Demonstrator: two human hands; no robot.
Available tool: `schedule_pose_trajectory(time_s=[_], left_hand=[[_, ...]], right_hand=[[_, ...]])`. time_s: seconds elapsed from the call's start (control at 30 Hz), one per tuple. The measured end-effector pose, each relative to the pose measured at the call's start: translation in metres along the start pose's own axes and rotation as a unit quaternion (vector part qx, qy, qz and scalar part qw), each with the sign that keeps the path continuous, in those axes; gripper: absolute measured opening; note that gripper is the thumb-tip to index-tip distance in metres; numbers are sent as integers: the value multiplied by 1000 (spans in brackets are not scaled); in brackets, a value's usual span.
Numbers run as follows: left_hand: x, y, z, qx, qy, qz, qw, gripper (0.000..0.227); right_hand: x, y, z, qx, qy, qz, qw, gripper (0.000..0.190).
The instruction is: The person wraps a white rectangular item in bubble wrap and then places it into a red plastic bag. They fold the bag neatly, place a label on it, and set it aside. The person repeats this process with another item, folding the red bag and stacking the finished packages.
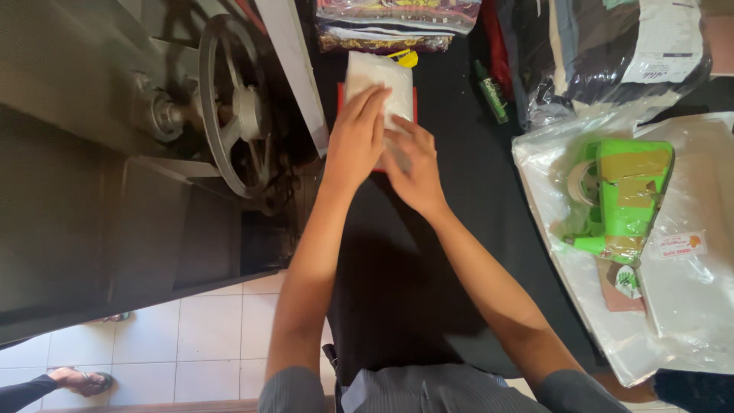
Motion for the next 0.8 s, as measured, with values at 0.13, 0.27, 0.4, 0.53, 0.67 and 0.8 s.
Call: schedule_pose_trajectory(time_s=[0.13, 0.27, 0.4, 0.53, 0.67, 0.8], left_hand=[[-19, -12, 27, -161, -65, 44, 984, 44], [-11, -16, 48, -157, -35, 73, 984, 61], [0, -21, 61, -183, -14, 49, 982, 65], [8, -28, 69, -221, -26, 34, 974, 65], [15, -32, 77, -207, -35, 41, 977, 68], [19, -36, 75, -207, -24, 32, 977, 68]], right_hand=[[-7, -23, -11, -130, -182, -80, 971, 44], [-25, -37, -25, -285, -209, -1, 936, 61], [-35, -31, -42, -289, -169, 118, 935, 66], [-33, -24, -46, -128, -50, 61, 989, 67], [-14, -28, -35, -69, 69, 56, 994, 55], [2, -21, -25, -98, 68, 33, 992, 53]])
Point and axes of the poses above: each hand's wrist, its own x-axis away from the middle knuckle, its own y-axis out of the back of the hand, z = x × y, the point moved 1 cm from there along -x, towards the middle knuckle, and after that the axes turned 13 degrees about x, right-handed, at the moved point
